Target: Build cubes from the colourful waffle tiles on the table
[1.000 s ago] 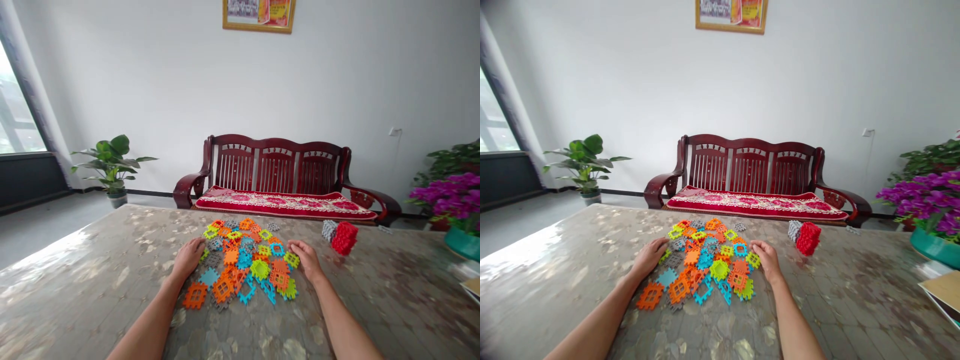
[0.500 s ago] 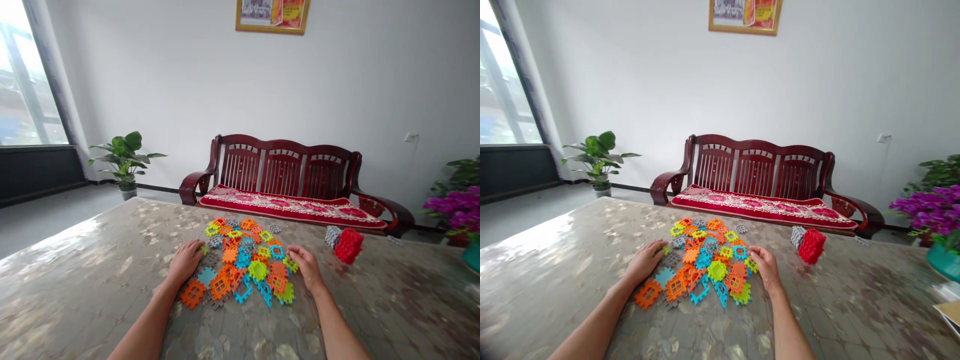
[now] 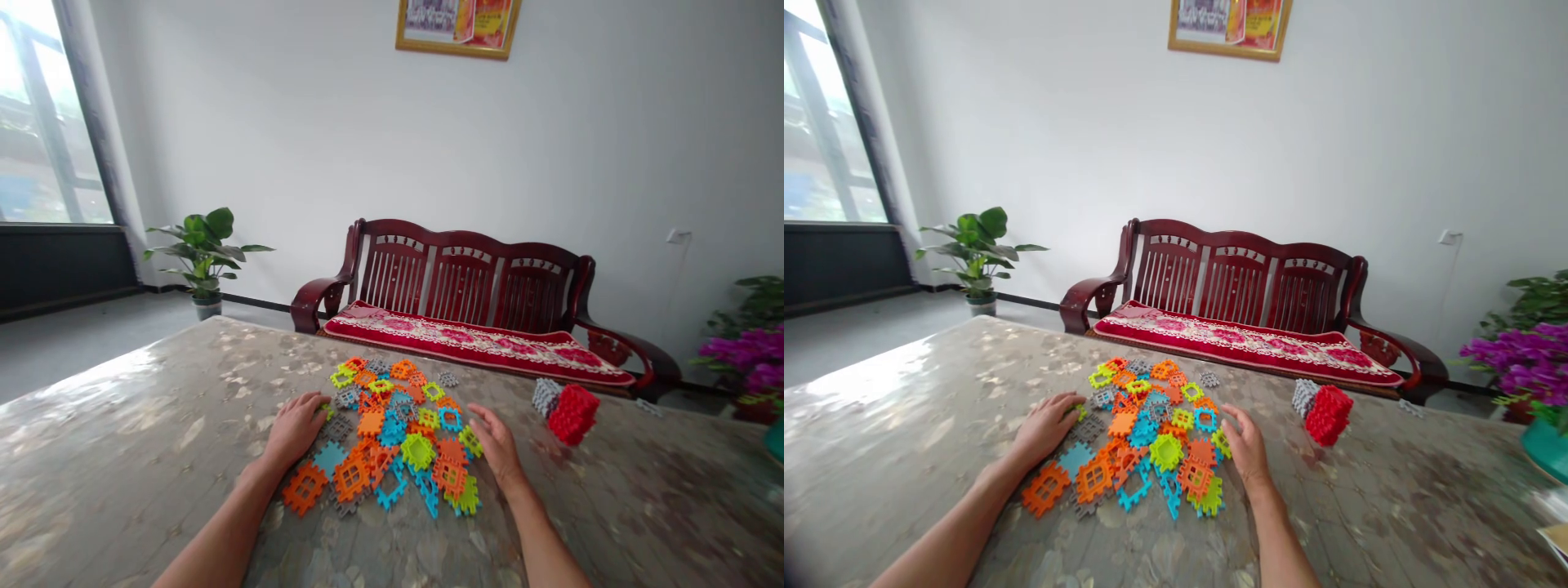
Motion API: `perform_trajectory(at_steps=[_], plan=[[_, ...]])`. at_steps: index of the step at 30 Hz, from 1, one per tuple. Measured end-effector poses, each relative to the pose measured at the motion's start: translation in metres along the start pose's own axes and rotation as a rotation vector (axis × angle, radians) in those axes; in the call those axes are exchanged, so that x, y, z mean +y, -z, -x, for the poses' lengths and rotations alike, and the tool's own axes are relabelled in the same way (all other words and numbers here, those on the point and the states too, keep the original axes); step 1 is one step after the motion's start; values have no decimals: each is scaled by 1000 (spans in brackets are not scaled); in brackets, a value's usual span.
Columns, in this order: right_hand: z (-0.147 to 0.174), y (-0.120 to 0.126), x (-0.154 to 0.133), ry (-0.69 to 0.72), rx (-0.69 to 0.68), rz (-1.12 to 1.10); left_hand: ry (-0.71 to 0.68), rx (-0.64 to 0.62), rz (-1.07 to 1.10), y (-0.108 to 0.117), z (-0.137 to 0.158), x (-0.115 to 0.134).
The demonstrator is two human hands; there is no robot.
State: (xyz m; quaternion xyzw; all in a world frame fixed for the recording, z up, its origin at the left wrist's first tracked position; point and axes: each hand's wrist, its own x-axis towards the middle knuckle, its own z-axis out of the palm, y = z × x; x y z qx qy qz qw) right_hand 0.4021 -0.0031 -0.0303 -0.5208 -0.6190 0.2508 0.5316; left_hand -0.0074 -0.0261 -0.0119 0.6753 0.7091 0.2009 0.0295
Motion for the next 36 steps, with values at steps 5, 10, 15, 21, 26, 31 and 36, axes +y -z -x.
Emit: perform_trajectory(at_steps=[5, 10, 15, 21, 26, 31, 36], plan=[[-2, -6, 0, 172, -96, 299, 0, -5, -9, 0, 0, 2], [-1, -16, -1, 215, -199, 580, 7, -16, -26, 1, 0, 3], [0, -17, -4, 179, -118, 691, 6, -16, -21, 1, 1, 4], [3, -10, -13, 155, -46, 740, 6, -15, -20, 3, 2, 6], [-2, -4, -4, 98, 109, 737, 7, -16, -15, 4, 2, 7], [-14, -3, 13, 28, 94, 671, 7, -6, -21, 2, 2, 6], [-18, -4, 21, 60, -85, 597, 5, 8, -29, -2, 1, 3]])
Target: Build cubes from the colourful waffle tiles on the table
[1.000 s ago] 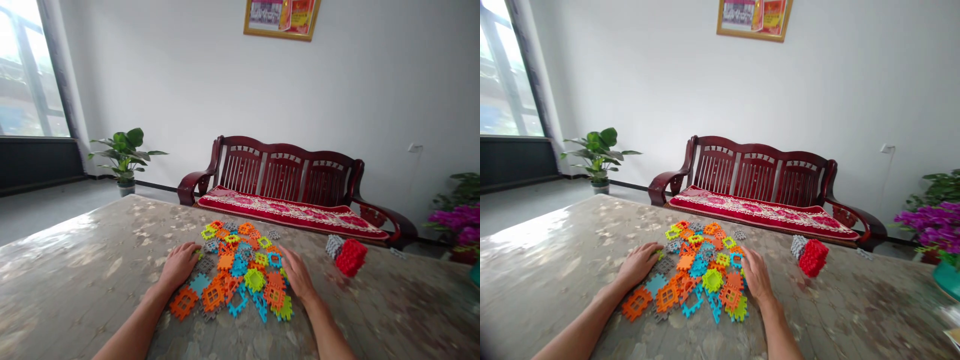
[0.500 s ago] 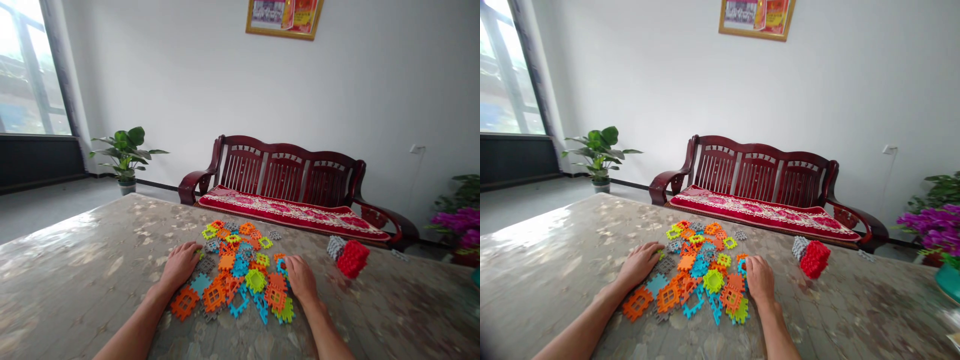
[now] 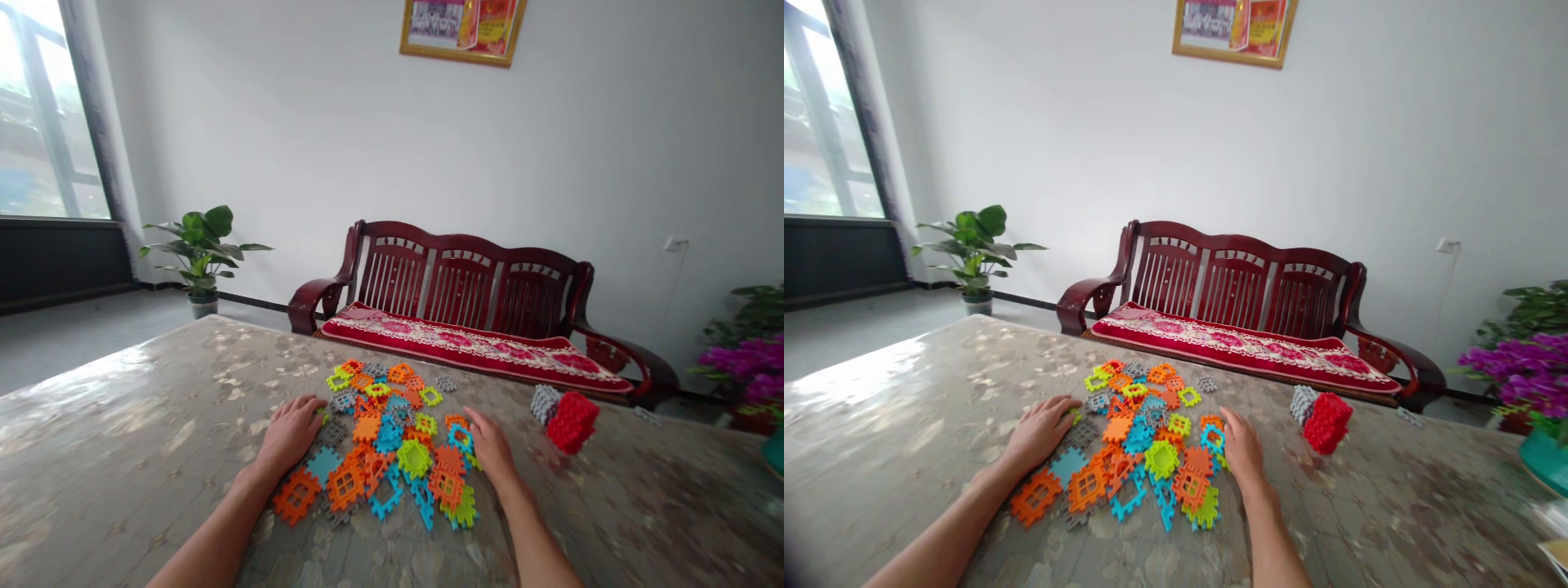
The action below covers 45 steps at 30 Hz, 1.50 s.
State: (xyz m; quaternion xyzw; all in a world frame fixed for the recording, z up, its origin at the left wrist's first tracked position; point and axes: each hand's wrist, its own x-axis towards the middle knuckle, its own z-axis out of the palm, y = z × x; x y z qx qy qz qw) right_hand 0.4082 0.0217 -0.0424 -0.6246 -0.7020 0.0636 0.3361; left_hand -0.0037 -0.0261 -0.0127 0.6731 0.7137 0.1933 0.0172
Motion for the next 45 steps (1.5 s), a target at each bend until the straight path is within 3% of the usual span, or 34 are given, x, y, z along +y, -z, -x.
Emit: perform_trajectory(at_steps=[5, 13, 24, 30, 39, 45], plan=[[5, 3, -10, 53, -56, 19, -2, -10, 9, 1, 0, 0], [11, 10, -20, -33, 64, 202, 1, -2, 19, 1, 0, 1], [12, 10, -11, -98, 203, -102, -7, 14, 28, 0, 0, -1], [14, 23, -1, -152, 378, -29, -14, 5, 18, 0, 0, -1], [17, 28, 24, -332, 356, 50, -14, 6, 13, -1, -1, -3], [21, 30, 10, -207, 220, 129, -18, 19, 20, -2, -2, -3]])
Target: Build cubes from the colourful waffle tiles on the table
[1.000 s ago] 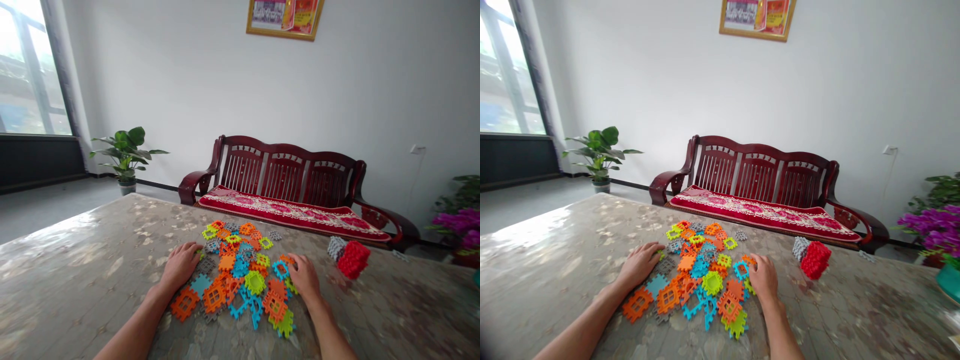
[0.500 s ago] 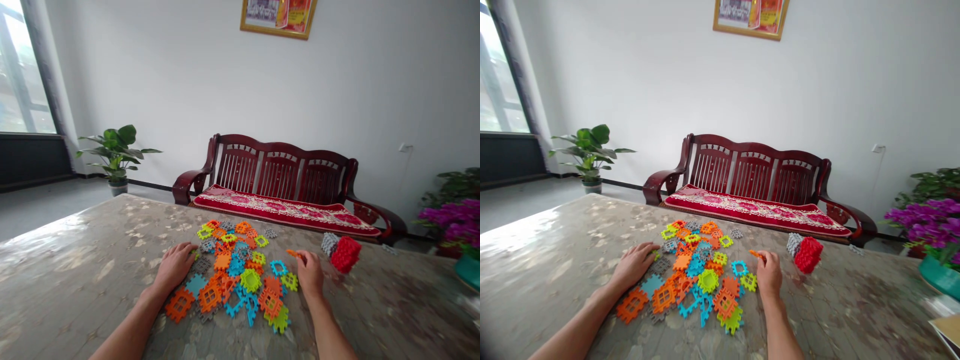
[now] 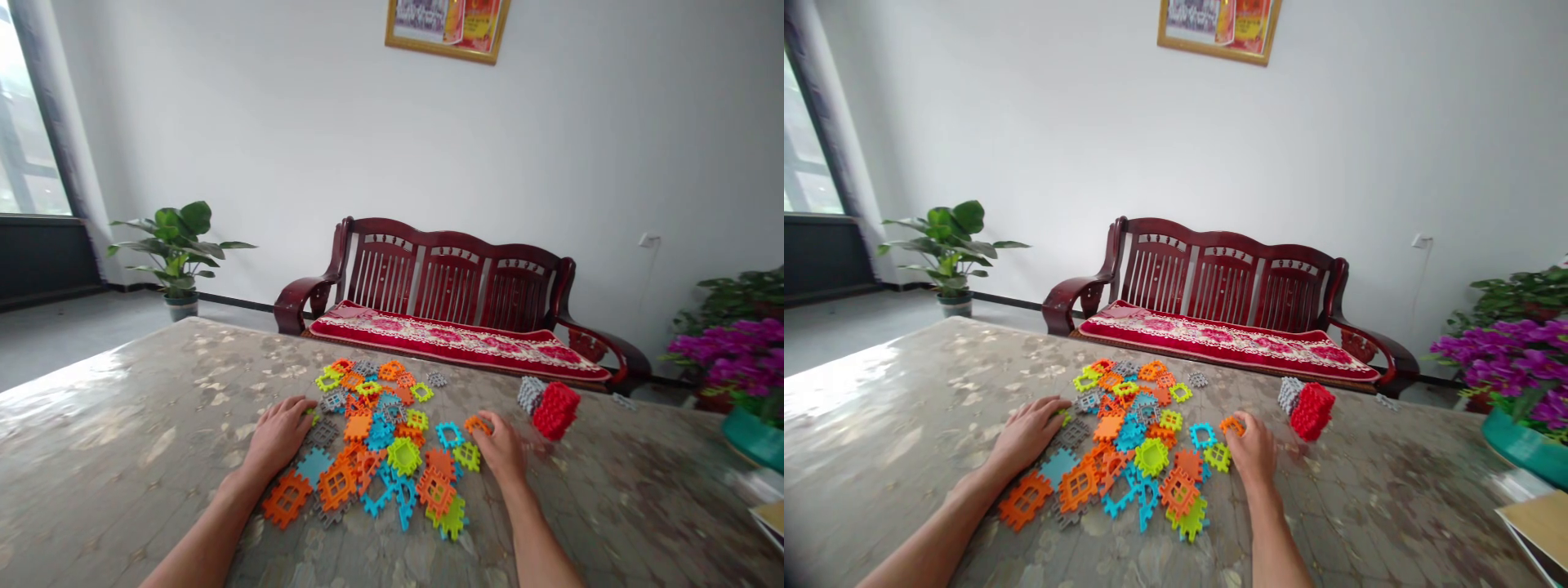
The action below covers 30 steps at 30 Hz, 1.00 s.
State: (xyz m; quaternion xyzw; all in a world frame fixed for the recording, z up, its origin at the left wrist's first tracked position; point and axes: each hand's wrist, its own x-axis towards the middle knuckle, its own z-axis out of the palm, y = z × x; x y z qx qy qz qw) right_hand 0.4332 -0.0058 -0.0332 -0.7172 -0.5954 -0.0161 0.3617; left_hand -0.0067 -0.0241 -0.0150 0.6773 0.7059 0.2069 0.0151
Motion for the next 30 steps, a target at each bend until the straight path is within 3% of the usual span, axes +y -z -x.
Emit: perform_trajectory(at_steps=[4, 17, 22, 30], plan=[[3, 2, -4, 73, -34, 100, -1, 0, 3, -1, 0, -1], [-3, 12, 10, -41, 41, 350, 5, 0, 19, 0, 1, 0], [2, 10, -8, 103, 146, 152, 6, 0, 5, 1, 0, 1], [18, -4, -72, 351, -127, -300, -3, -12, -9, 3, 1, 3]])
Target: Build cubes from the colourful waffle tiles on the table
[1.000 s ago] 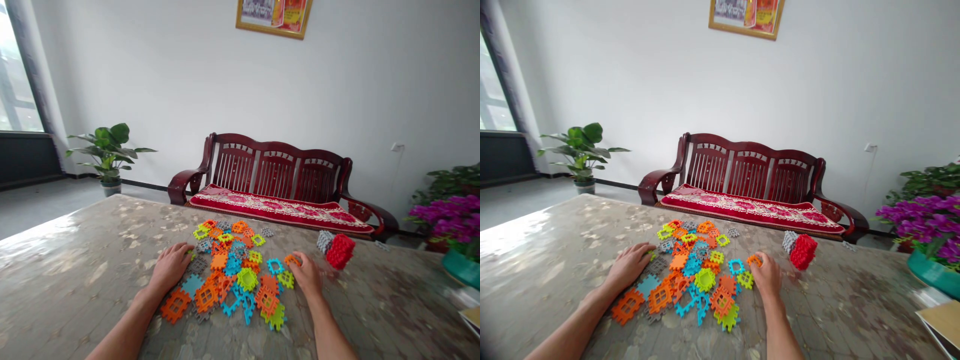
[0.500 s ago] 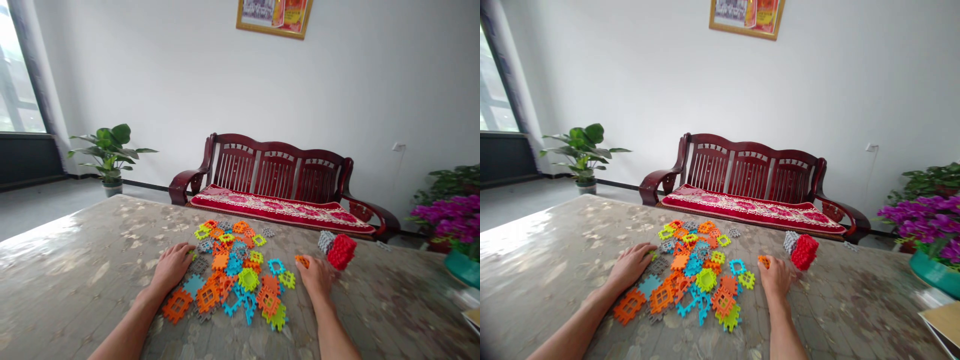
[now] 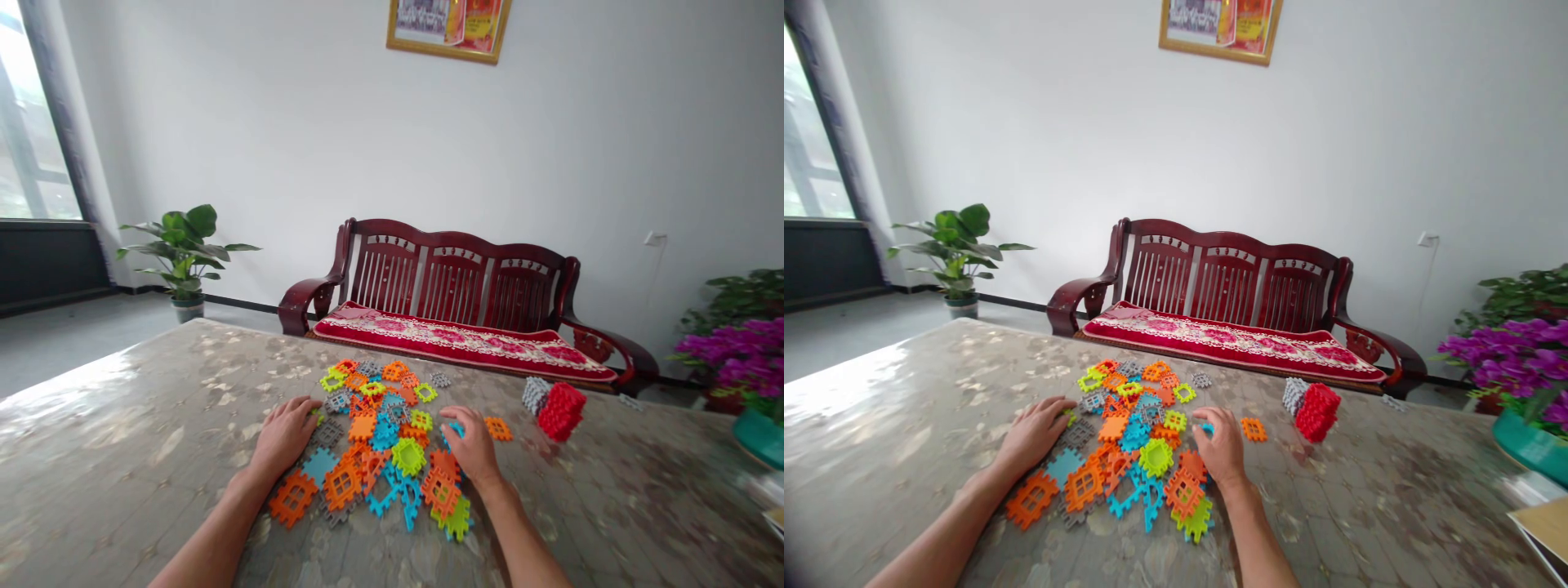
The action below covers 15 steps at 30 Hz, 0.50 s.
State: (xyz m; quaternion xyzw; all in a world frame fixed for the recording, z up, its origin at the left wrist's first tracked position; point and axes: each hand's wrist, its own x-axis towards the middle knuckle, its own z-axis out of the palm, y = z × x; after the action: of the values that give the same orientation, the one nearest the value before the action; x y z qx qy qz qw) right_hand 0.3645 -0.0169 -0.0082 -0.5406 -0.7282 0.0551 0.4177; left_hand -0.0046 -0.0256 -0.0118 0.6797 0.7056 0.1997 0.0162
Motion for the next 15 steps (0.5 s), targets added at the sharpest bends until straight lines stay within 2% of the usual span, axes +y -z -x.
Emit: perform_trajectory(at_steps=[4, 9, 15], plan=[[1, -9, -18, 57, -144, -60, 7, -7, -2, 1, 1, 2], [0, -14, -24, 59, -333, -50, 12, -6, -4, 3, 1, 4], [-5, -12, -34, 43, -390, 76, 25, -32, -28, 3, 0, 5]])
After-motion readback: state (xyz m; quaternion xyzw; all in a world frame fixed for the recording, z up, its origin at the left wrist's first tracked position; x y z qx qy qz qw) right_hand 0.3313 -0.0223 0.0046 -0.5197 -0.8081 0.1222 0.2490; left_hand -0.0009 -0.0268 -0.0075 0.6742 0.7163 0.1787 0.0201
